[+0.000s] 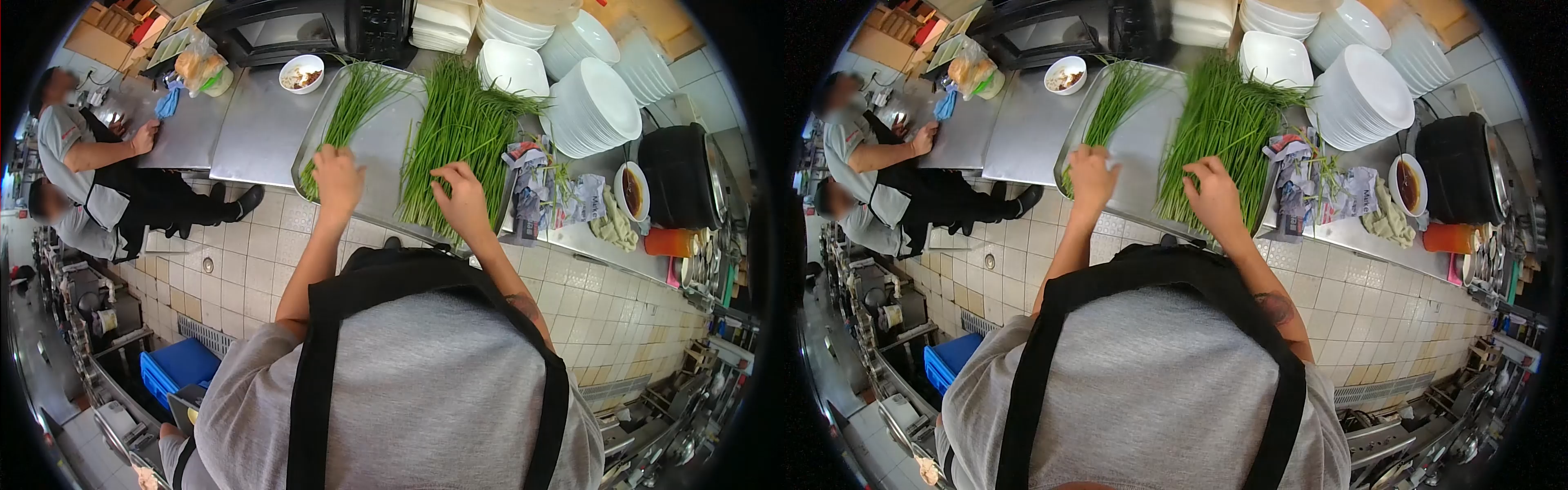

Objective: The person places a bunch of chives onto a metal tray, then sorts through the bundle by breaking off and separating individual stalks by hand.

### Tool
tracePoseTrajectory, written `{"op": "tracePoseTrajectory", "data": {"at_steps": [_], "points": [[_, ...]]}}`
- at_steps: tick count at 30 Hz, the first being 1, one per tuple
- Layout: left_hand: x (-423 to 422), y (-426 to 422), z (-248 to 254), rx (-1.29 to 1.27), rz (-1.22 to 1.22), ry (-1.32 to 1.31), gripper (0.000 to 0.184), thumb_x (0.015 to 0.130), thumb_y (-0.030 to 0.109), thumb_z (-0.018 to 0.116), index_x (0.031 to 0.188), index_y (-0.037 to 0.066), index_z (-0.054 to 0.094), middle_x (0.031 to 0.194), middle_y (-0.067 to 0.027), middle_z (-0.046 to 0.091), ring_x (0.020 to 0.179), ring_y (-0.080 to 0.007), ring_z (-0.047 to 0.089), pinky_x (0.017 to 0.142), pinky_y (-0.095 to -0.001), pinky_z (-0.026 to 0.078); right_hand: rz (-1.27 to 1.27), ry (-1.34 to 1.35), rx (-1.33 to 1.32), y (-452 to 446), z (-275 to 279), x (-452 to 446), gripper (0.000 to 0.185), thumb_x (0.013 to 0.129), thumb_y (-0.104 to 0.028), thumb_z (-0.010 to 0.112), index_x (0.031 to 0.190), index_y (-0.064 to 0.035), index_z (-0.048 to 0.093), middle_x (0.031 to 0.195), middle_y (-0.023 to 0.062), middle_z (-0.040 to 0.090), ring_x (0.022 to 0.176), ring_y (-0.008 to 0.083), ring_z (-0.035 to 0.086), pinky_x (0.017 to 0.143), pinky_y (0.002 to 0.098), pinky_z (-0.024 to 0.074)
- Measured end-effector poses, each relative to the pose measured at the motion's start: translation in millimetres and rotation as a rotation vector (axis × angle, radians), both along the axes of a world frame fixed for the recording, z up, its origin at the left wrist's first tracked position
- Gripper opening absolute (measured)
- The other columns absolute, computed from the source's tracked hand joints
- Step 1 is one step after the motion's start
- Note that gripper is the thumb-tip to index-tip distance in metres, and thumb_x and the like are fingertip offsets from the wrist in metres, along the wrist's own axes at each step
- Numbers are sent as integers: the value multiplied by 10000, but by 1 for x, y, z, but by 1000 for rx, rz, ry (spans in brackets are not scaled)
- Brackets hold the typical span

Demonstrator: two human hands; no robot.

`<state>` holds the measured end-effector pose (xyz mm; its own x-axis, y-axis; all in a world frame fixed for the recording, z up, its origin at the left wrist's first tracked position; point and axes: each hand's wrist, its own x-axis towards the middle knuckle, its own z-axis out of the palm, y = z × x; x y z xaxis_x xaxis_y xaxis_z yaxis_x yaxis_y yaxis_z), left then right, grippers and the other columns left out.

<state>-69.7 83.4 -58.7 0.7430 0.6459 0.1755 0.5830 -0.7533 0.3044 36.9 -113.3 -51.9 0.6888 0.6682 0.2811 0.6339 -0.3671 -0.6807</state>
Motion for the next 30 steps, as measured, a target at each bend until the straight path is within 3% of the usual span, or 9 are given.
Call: {"op": "tracePoseTrajectory", "data": {"at_steps": [5,8,11,14,15,16,22,26,30], "points": [[2,-39,-36,-171,-260,235,199,628,227,691,691,41,660,903,-178,592,905,-361,567,738,-523,467,42,77,-36,0,-2,-6,158,760,-92,635,910,-44,642,910,121,575,699,281,594,652,366,488],[3,-49,-39,-300,-291,429,263,640,211,704,809,14,661,941,-162,624,959,-334,577,789,-511,454,30,115,-26,-6,-7,-6,148,763,-97,634,898,-37,648,887,130,576,697,268,600,650,358,489],[2,-45,-37,-319,-271,427,224,632,189,684,770,13,665,867,-157,648,857,-321,626,739,-468,481,23,177,-18,-10,-11,-10,142,768,-114,636,877,-26,655,844,134,593,684,254,608,642,347,491],[-4,-36,-26,-562,-313,208,243,628,232,668,700,0,662,657,-166,622,625,-304,630,631,-372,503,26,362,8,-10,-19,-15,150,777,-136,636,864,-17,664,789,138,621,659,233,615,622,331,488],[-6,-39,-17,-634,-305,153,251,639,234,676,711,-6,661,667,-164,624,627,-284,630,623,-363,497,28,442,19,-10,-20,-18,155,781,-143,635,862,-14,667,770,140,631,650,224,618,614,326,486],[-9,-43,-4,-706,-295,98,259,651,236,684,721,-12,661,676,-162,625,629,-264,629,614,-354,491,22,548,-57,-9,-8,-22,182,798,-165,636,875,-2,667,705,112,639,621,155,597,573,288,463],[-12,-62,13,-825,-335,-99,204,734,167,685,810,-19,654,782,-123,640,699,-185,611,636,-294,475,22,911,241,-2,-20,-29,195,818,-172,643,837,21,663,673,12,608,605,56,511,543,223,413],[-10,-58,9,-1070,-402,-60,200,787,94,641,950,-19,629,884,-88,636,777,-148,592,710,-274,469,-33,942,329,-8,-2,-28,143,807,-133,662,795,9,651,676,13,613,604,44,517,541,210,409],[-5,-58,18,-1300,-371,-202,265,817,73,614,1062,-23,577,953,-73,619,858,-138,578,762,-274,462,-34,911,269,-16,8,-25,139,785,-128,686,777,6,649,642,13,608,564,47,522,511,208,411]]}}
